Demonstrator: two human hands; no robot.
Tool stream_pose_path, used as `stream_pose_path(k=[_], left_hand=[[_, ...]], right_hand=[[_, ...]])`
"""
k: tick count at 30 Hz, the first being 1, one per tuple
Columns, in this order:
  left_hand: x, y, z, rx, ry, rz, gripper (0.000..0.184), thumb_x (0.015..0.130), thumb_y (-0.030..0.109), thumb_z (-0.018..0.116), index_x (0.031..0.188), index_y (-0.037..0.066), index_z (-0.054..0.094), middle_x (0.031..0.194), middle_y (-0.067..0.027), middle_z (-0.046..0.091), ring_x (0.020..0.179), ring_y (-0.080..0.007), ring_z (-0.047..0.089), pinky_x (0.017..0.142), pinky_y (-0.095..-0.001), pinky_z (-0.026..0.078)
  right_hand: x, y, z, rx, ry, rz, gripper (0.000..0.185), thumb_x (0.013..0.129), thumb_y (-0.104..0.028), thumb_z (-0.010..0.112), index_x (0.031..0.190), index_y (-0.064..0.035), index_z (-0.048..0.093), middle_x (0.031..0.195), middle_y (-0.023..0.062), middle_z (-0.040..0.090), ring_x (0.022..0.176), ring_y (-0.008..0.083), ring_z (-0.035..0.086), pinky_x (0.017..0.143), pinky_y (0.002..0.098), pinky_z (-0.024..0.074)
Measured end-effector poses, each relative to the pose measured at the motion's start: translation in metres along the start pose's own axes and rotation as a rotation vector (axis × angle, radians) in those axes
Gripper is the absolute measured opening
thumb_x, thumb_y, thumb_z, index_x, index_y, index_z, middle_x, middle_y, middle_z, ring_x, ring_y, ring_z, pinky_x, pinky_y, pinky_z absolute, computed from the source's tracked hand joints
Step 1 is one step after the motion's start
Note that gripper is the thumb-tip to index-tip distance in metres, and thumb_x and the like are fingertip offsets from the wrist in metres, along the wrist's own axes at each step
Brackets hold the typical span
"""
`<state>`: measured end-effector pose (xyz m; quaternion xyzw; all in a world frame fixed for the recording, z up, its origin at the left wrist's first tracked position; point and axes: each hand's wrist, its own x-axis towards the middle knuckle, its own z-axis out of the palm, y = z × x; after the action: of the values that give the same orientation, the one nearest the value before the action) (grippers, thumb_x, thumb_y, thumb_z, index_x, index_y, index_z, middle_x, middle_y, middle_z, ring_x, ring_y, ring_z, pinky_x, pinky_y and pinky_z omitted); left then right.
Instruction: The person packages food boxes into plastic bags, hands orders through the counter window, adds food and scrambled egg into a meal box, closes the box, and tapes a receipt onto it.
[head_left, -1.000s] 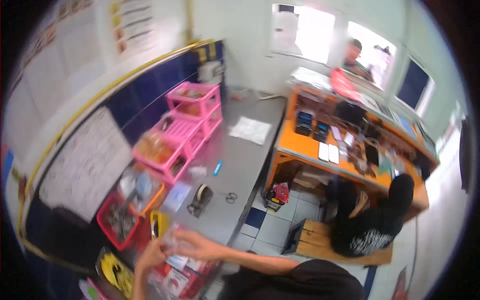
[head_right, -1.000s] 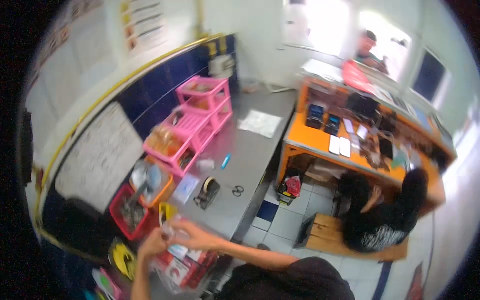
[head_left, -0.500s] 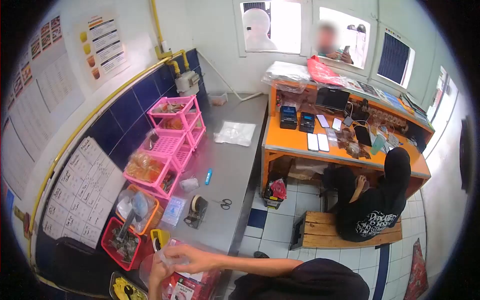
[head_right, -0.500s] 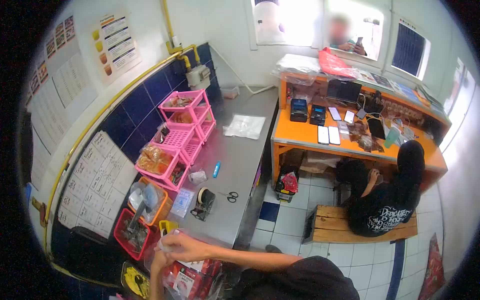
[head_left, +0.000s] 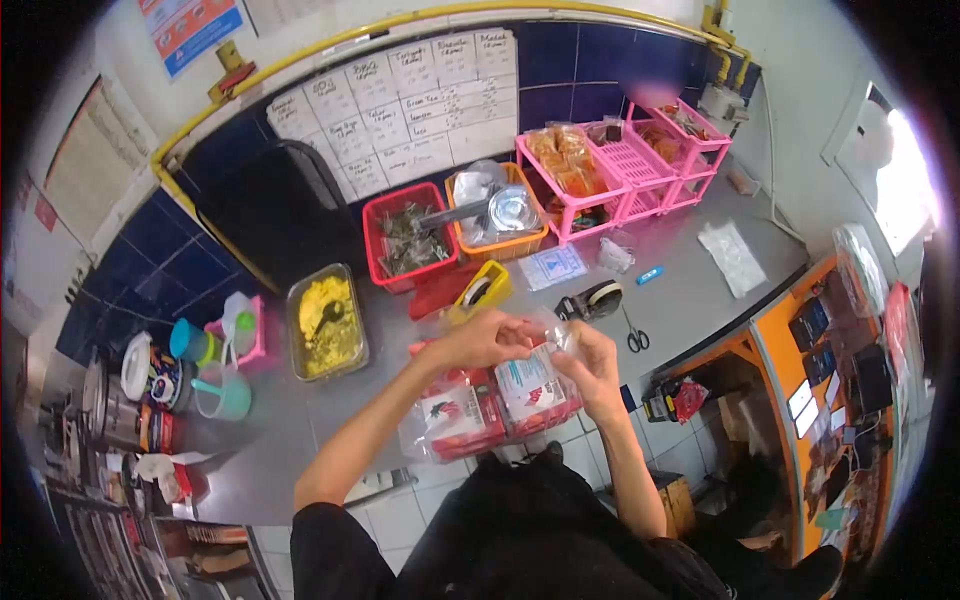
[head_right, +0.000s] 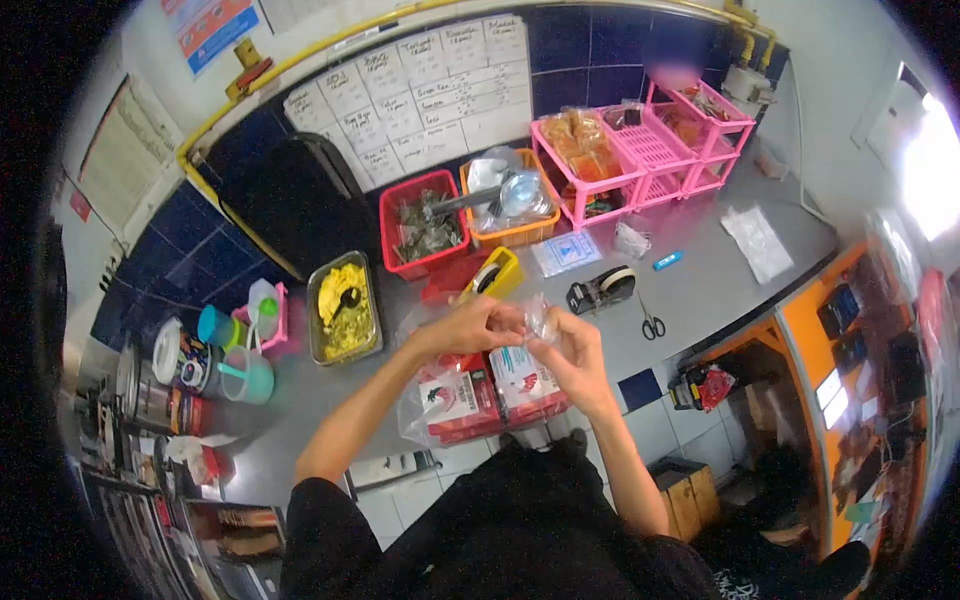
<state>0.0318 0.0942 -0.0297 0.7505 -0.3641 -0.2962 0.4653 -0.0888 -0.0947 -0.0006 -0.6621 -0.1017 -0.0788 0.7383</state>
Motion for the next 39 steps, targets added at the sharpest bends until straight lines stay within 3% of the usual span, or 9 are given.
stream_pose_path(k=[2, 9, 16, 17, 22, 26, 29, 33, 39], left_hand=[[0.009, -0.014, 0.004, -0.054, -0.009, 0.115, 0.032, 0.086, 0.03, 0.074, 0.1, 0.002, 0.068, 0.085, -0.0096, 0.067, 0.076, -0.0175, 0.061, 0.071, -0.034, 0.05], [0.021, -0.036, 0.009, 0.449, 0.118, 0.202, 0.028, 0.08, 0.026, 0.074, 0.097, 0.004, 0.069, 0.091, -0.0131, 0.069, 0.078, -0.0306, 0.066, 0.068, -0.0414, 0.05], [0.013, -0.013, 0.016, 0.638, 0.114, 0.014, 0.031, 0.079, 0.031, 0.075, 0.095, 0.005, 0.069, 0.096, -0.0135, 0.067, 0.09, -0.0336, 0.064, 0.077, -0.045, 0.049], [0.014, -0.028, 0.022, 0.678, 0.314, 0.194, 0.029, 0.08, 0.03, 0.075, 0.093, 0.005, 0.068, 0.097, -0.0128, 0.066, 0.093, -0.0341, 0.063, 0.08, -0.045, 0.049], [-0.001, -0.024, 0.039, 0.673, 0.525, 0.333, 0.025, 0.081, 0.027, 0.073, 0.091, 0.005, 0.068, 0.098, -0.0097, 0.064, 0.1, -0.0331, 0.059, 0.088, -0.0448, 0.047], [-0.012, -0.006, 0.057, 0.752, 0.436, 0.022, 0.02, 0.084, 0.023, 0.071, 0.096, 0.008, 0.069, 0.097, -0.0073, 0.065, 0.106, -0.0281, 0.057, 0.09, -0.0442, 0.046], [-0.023, -0.001, 0.068, 0.96, 0.462, 0.017, 0.017, 0.085, 0.021, 0.069, 0.095, 0.008, 0.068, 0.1, -0.0075, 0.064, 0.106, -0.0258, 0.057, 0.089, -0.0433, 0.045], [-0.042, 0.015, 0.073, 1.061, 0.498, 0.0, 0.023, 0.087, 0.022, 0.067, 0.104, 0.007, 0.066, 0.11, -0.0075, 0.063, 0.109, -0.0244, 0.055, 0.089, -0.0429, 0.044], [-0.019, 0.03, 0.072, 0.744, 0.618, 0.107, 0.031, 0.089, 0.025, 0.065, 0.111, 0.003, 0.064, 0.12, -0.0116, 0.063, 0.116, -0.0306, 0.056, 0.099, -0.0481, 0.042]], right_hand=[[0.004, 0.005, -0.002, 0.031, 0.039, 0.008, 0.012, 0.082, -0.01, 0.064, 0.081, -0.0032, 0.054, 0.09, 0.0035, 0.061, 0.088, 0.0115, 0.054, 0.08, 0.0278, 0.0417], [0.003, 0.001, -0.004, -0.024, 0.019, 0.073, 0.014, 0.083, -0.009, 0.064, 0.08, -0.0038, 0.051, 0.118, 0.0167, 0.068, 0.093, 0.0118, 0.055, 0.085, 0.0278, 0.0416], [0.007, -0.008, -0.003, 0.112, -0.022, 0.02, 0.008, 0.087, 0.003, 0.06, 0.084, 0.0004, 0.053, 0.117, 0.0152, 0.068, 0.103, 0.013, 0.057, 0.087, 0.0279, 0.0435], [0.007, -0.01, -0.001, 0.117, -0.015, 0.025, 0.008, 0.087, 0.003, 0.06, 0.084, 0.0004, 0.053, 0.117, 0.0152, 0.068, 0.103, 0.013, 0.057, 0.087, 0.0279, 0.0435], [0.006, 0.001, -0.003, 0.022, 0.03, 0.004, 0.012, 0.085, 0.003, 0.063, 0.081, -0.0014, 0.053, 0.087, 0.0011, 0.059, 0.082, 0.0074, 0.05, 0.073, 0.0241, 0.0397], [0.007, 0.005, -0.003, 0.037, 0.021, -0.028, 0.015, 0.084, 0.002, 0.064, 0.078, -0.0018, 0.051, 0.078, -0.002, 0.047, 0.076, 0.0066, 0.044, 0.068, 0.0241, 0.0365], [0.007, -0.005, -0.006, 0.108, 0.023, -0.013, 0.016, 0.086, 0.001, 0.062, 0.077, -0.0018, 0.049, 0.104, 0.0093, 0.068, 0.084, 0.0075, 0.05, 0.076, 0.0243, 0.0411], [0.008, -0.005, -0.017, 0.095, -0.025, -0.03, 0.015, 0.086, 0.0, 0.062, 0.078, -0.0015, 0.049, 0.12, 0.0167, 0.067, 0.088, 0.0084, 0.053, 0.08, 0.0249, 0.0423], [0.008, -0.002, -0.019, 0.028, 0.01, -0.017, 0.009, 0.085, -0.001, 0.064, 0.081, -0.0016, 0.055, 0.084, -0.0002, 0.057, 0.082, 0.0068, 0.049, 0.074, 0.0236, 0.0405]])
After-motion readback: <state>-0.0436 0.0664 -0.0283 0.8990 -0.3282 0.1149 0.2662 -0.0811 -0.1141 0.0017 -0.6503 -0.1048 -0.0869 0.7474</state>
